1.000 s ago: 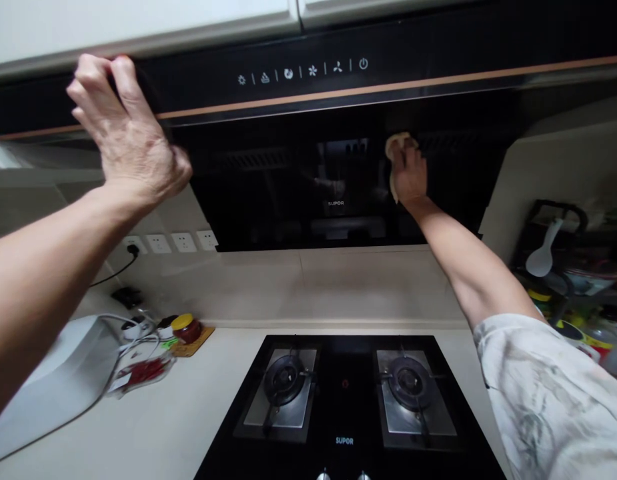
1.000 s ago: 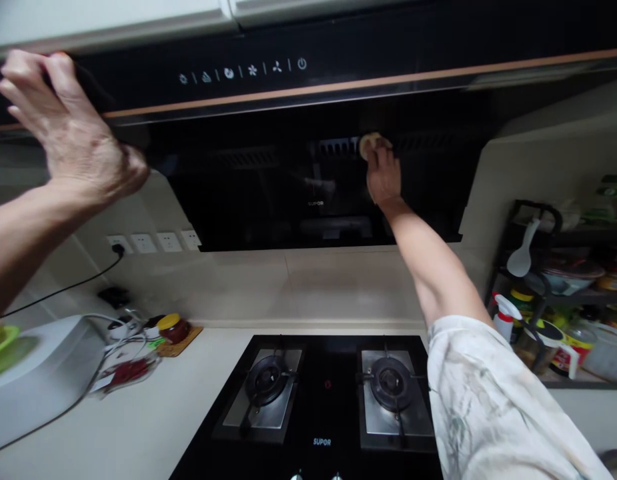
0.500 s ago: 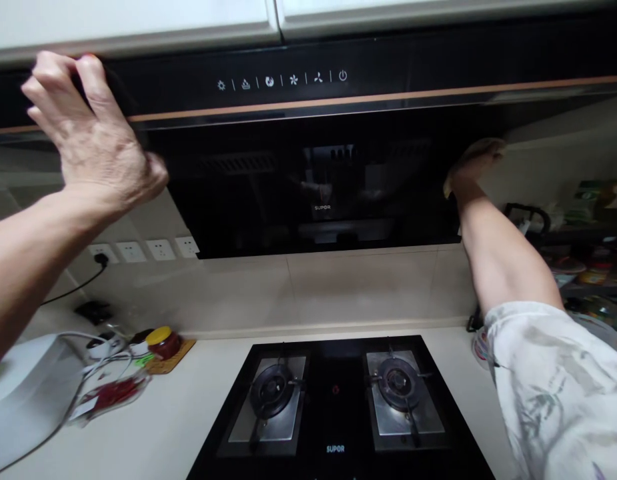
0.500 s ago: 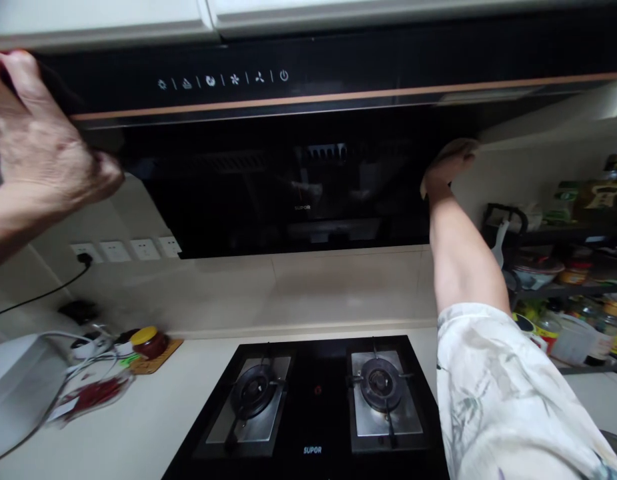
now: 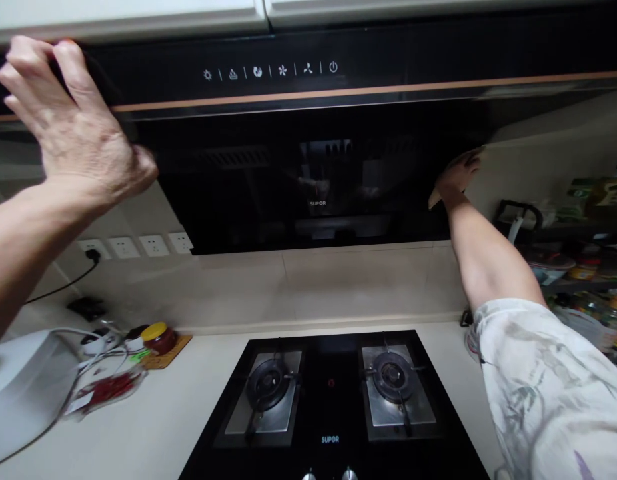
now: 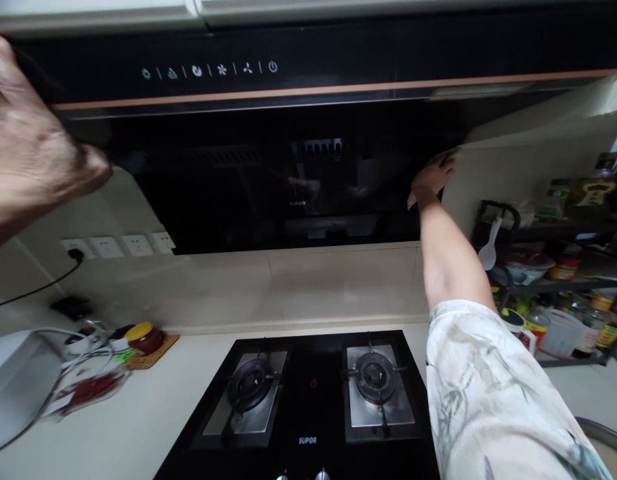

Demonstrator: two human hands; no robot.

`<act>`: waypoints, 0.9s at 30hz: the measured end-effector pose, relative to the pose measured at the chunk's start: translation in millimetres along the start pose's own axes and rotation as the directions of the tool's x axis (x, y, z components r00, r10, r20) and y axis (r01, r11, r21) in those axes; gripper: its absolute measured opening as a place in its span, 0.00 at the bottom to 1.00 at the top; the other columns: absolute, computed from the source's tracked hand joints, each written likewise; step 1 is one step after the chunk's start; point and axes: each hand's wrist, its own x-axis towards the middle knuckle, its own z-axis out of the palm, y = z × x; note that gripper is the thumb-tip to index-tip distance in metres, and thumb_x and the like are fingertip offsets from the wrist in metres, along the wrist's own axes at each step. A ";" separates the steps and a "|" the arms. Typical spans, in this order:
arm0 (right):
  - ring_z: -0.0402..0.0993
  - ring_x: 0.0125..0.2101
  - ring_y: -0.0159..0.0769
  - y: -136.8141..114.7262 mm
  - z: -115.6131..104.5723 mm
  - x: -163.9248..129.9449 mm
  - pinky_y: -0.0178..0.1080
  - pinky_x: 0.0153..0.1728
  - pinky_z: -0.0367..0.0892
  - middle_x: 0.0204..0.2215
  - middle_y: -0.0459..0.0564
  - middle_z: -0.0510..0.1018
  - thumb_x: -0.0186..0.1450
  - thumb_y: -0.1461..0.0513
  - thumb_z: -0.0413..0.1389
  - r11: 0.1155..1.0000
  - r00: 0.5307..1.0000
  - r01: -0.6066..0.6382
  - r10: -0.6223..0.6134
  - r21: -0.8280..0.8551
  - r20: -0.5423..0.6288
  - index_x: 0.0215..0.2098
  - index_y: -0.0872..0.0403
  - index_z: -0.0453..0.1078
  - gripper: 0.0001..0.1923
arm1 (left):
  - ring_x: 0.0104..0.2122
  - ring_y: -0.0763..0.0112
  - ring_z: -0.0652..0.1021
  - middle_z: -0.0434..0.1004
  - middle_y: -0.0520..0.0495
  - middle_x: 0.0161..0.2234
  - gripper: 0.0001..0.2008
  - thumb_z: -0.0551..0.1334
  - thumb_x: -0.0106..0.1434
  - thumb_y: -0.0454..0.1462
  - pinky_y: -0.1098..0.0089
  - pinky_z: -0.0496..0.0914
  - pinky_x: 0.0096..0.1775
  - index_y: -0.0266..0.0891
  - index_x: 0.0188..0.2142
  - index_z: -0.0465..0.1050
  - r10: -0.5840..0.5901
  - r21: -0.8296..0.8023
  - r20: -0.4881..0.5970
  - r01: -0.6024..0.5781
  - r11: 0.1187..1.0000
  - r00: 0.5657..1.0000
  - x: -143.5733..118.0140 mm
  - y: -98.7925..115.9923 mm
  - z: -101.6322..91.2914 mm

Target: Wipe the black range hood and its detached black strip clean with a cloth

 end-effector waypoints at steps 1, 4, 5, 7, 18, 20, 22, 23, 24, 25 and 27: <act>0.61 0.61 0.46 -4.3 -0.2 -0.8 0.52 0.56 0.57 0.63 0.89 0.58 0.71 0.74 0.33 0.995 0.995 -0.097 0.096 0.011 0.010 0.70 0.76 0.53 0.31 | 0.71 0.30 0.37 0.27 0.41 0.75 0.62 0.64 0.47 0.43 0.36 0.34 0.70 0.34 0.75 0.30 -0.012 -0.016 0.007 0.012 1.000 1.000 1.8 -2.1 1.5; 0.57 0.65 0.49 -28.6 4.6 -16.0 0.54 0.56 0.58 0.68 0.81 0.53 0.71 0.74 0.36 0.968 0.969 -0.245 0.243 0.049 0.041 0.74 0.65 0.53 0.33 | 0.72 0.33 0.37 0.28 0.45 0.75 0.65 0.62 0.41 0.36 0.35 0.33 0.69 0.35 0.75 0.30 0.009 -0.053 -0.001 -0.009 0.999 1.000 4.0 -7.2 4.6; 0.54 0.67 0.50 -39.1 7.8 -25.6 0.55 0.57 0.58 0.70 0.79 0.51 0.71 0.74 0.36 0.965 0.967 -0.252 0.249 0.071 0.047 0.75 0.62 0.52 0.34 | 0.72 0.35 0.37 0.28 0.46 0.75 0.65 0.62 0.41 0.35 0.36 0.33 0.69 0.35 0.75 0.30 0.028 -0.066 -0.012 -0.029 0.997 1.000 4.1 -8.6 5.2; 0.50 0.69 0.51 -60.8 15.4 -49.6 0.58 0.61 0.54 0.72 0.75 0.48 0.70 0.74 0.38 0.965 0.970 -0.239 0.233 0.109 0.066 0.76 0.59 0.50 0.36 | 0.71 0.38 0.38 0.28 0.48 0.75 0.64 0.64 0.42 0.35 0.37 0.32 0.69 0.37 0.75 0.30 0.057 -0.084 -0.027 -0.059 0.995 0.998 4.0 -10.9 6.1; 0.42 0.71 0.54 -154.9 53.7 -198.1 0.59 0.62 0.56 0.75 0.59 0.42 0.72 0.71 0.37 0.891 0.888 0.383 -0.428 0.244 0.168 0.75 0.53 0.53 0.34 | 0.70 0.49 0.38 0.31 0.54 0.75 0.60 0.64 0.48 0.35 0.36 0.30 0.68 0.38 0.75 0.33 0.087 -0.166 -0.046 -0.094 0.982 0.995 0.0 -7.5 2.4; 0.41 0.72 0.54 -170.2 62.4 -226.8 0.60 0.63 0.57 0.75 0.56 0.43 0.72 0.71 0.39 0.784 0.761 0.548 -0.612 0.291 0.216 0.73 0.52 0.57 0.33 | 0.70 0.50 0.40 0.33 0.51 0.75 0.57 0.62 0.50 0.35 0.37 0.34 0.69 0.37 0.75 0.34 0.088 -0.144 -0.049 -0.094 0.985 0.995 -2.8 -4.9 -0.6; 0.42 0.73 0.53 -183.4 70.8 -251.2 0.60 0.64 0.57 0.75 0.54 0.46 0.73 0.70 0.39 0.656 0.600 0.670 -0.754 0.348 0.265 0.72 0.51 0.60 0.31 | 0.70 0.51 0.41 0.34 0.47 0.75 0.56 0.60 0.51 0.35 0.37 0.37 0.68 0.34 0.75 0.35 0.093 -0.119 -0.045 -0.098 0.988 0.995 -5.1 -2.1 -4.2; 0.42 0.73 0.53 -187.9 74.5 -260.1 0.60 0.65 0.57 0.75 0.52 0.48 0.74 0.69 0.39 0.599 0.532 0.709 -0.800 0.372 0.276 0.72 0.50 0.60 0.30 | 0.70 0.50 0.42 0.34 0.45 0.75 0.55 0.60 0.51 0.35 0.37 0.39 0.68 0.33 0.75 0.35 0.099 -0.111 -0.039 -0.103 0.988 0.994 -6.0 -0.8 -6.0; 0.43 0.73 0.52 -190.3 77.7 -266.0 0.59 0.66 0.56 0.75 0.51 0.49 0.74 0.68 0.39 0.555 0.480 0.734 -0.832 0.391 0.279 0.71 0.50 0.61 0.30 | 0.70 0.50 0.42 0.34 0.44 0.75 0.55 0.59 0.51 0.35 0.37 0.40 0.68 0.32 0.75 0.35 0.104 -0.107 -0.034 -0.107 0.989 0.994 -6.7 0.3 -7.7; 0.44 0.73 0.51 -190.0 80.4 -268.8 0.59 0.67 0.55 0.74 0.50 0.51 0.75 0.68 0.39 0.523 0.445 0.750 -0.852 0.405 0.278 0.71 0.50 0.61 0.30 | 0.70 0.49 0.43 0.35 0.42 0.75 0.54 0.59 0.51 0.34 0.37 0.41 0.68 0.31 0.75 0.36 0.105 -0.104 -0.028 -0.108 0.989 0.994 -7.2 1.3 -9.1; 0.46 0.73 0.48 -180.1 83.6 -264.9 0.56 0.68 0.52 0.74 0.48 0.54 0.75 0.68 0.39 0.465 0.378 0.770 -0.884 0.437 0.274 0.71 0.48 0.61 0.29 | 0.70 0.48 0.44 0.36 0.40 0.74 0.54 0.59 0.51 0.34 0.38 0.42 0.67 0.29 0.75 0.36 0.106 -0.096 -0.023 -0.108 0.989 0.994 -8.0 2.6 -10.7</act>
